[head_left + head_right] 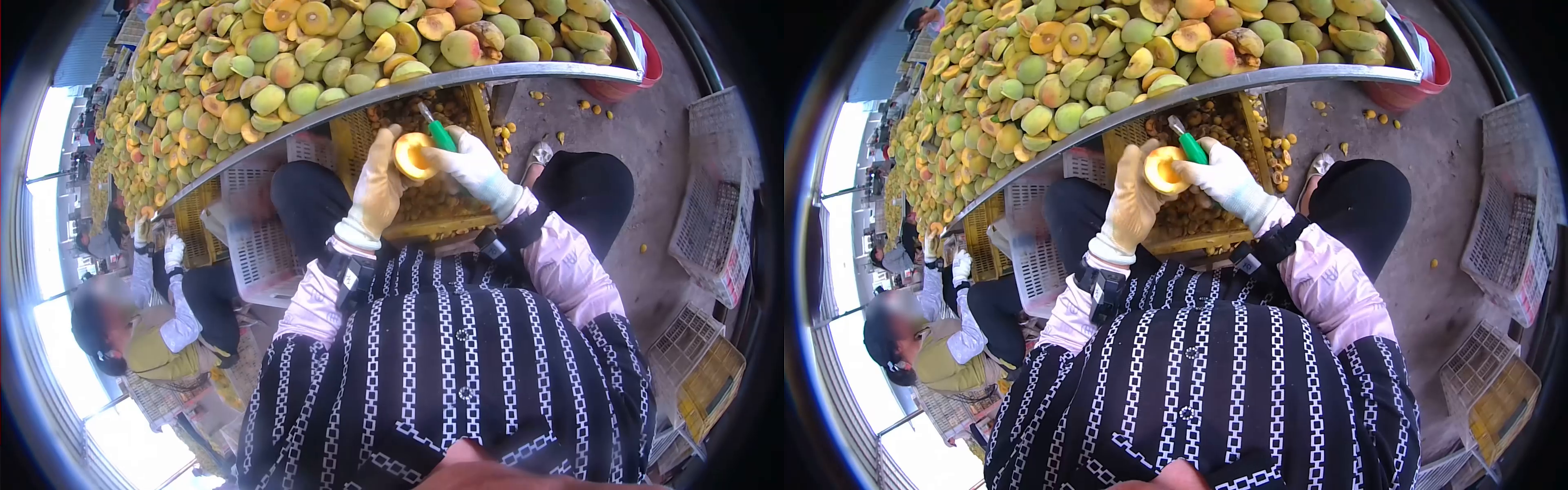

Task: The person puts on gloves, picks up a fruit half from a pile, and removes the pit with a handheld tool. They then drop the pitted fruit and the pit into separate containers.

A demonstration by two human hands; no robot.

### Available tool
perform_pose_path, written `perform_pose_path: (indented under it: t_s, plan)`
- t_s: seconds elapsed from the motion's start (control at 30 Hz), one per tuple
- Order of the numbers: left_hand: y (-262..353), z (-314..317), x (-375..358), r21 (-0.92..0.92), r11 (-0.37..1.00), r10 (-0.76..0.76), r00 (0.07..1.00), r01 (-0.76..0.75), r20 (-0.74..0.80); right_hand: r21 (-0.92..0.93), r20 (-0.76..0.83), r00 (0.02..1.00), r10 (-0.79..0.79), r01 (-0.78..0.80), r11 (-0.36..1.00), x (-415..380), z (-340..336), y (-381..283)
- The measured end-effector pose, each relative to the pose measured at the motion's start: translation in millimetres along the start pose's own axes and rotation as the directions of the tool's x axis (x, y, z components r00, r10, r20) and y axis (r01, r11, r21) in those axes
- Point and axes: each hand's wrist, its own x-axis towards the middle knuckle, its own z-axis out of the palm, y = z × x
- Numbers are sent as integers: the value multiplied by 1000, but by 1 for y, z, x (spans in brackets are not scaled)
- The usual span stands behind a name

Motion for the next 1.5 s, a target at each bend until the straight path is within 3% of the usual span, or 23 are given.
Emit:
perform_pose_path:
  t_s: [0.03, 0.07, 0.13, 0.27, 0.33, 0.37, 0.4, 0.47, 0.53, 0.6, 0.7, 0.77, 0.8, 0.87, 0.93, 1.07, 1.13, 1.2, 1.3, 1.33, 1.4, 1.47, 1.5]
  plan:
    - [-4, 4, -1, -84, 986, 151, 988, -147, 45, 106, -34, 998, -45, 49, 993, -1, 5, 2]
    - [-8, 8, -3, -82, 986, 148, 988, -144, 45, 109, -36, 998, -45, 49, 993, -4, 10, 6]
    - [-12, 18, -7, -8, 956, 294, 952, -295, 85, 169, -45, 997, 68, -59, 984, -10, 19, 11]
    - [-20, -3, 2, -181, 951, 263, 963, -249, 58, 167, 4, 999, 41, -41, 985, -16, 5, -1]
    - [-12, -3, 0, -132, 968, 213, 977, -213, -16, 73, -7, 1000, 1, 0, 997, -14, -5, 5]
    - [-10, -9, 1, -86, 982, 169, 985, -170, -20, -184, -75, 971, -227, 210, 960, -9, -8, 16]
    - [-7, -12, 1, -39, 991, 126, 992, -127, -27, -436, -80, 889, -450, 375, 818, -8, -8, 17]
    - [-4, -15, -2, -4, 993, 117, 992, -117, -48, -513, -41, 924, -380, 307, 801, -15, -11, 13]
    - [-2, -12, -4, 30, 994, 109, 992, -107, -66, -704, -1, 895, -445, 315, 636, -20, -8, 9]
    - [-2, -7, -6, 190, 969, 181, 977, -158, -115, -738, -5, 921, -390, 260, 623, -24, -5, 3]
    - [-1, -5, -7, 355, 924, 201, 969, -140, -142, -716, 28, 861, -507, 372, 591, -22, -3, 7]
    - [0, -8, -7, 316, 944, 145, 980, -96, -133, -818, 60, 833, -551, 357, 450, -20, -4, 8]
    - [1, -11, -9, 279, 959, 85, 989, -48, -123, -906, 6, 828, -561, 242, 347, -11, -9, 14]
    - [12, -6, -18, 232, 972, 58, 994, -37, -87, -961, -89, 895, -437, 39, 275, 1, -28, 20]
    - [29, -7, -26, 178, 984, 33, 999, -26, -37, -953, -88, 902, -422, 47, 299, 0, -27, 16]
    - [66, -35, -51, 237, 966, 138, 983, -107, -120, -731, -72, 952, -298, 153, 665, -7, -12, 16]
    - [67, -52, -52, 441, 891, 184, 975, -111, -125, -553, 43, 935, -351, 315, 771, -14, 12, 1]
    - [57, -39, -52, 572, 812, 230, 966, -121, -122, -548, 113, 910, -398, 391, 739, -18, 31, -7]
    - [41, -23, -46, 528, 844, 170, 980, -92, -102, -685, 181, 849, -497, 471, 556, -11, 32, 8]
    - [39, -21, -45, 497, 866, 125, 985, -51, -117, -686, 183, 847, -499, 474, 552, -7, 27, 11]
    - [42, -29, -47, 463, 885, 107, 991, -56, -85, -900, 0, 911, -412, 180, 398, 2, 9, 14]
    - [63, -41, -58, 467, 882, 123, 989, -68, -87, -944, -43, 913, -406, 96, 315, 11, -14, 28]
    - [76, -57, -64, 512, 850, 204, 973, -121, -108, -937, -45, 907, -420, 108, 333, 10, -14, 25]
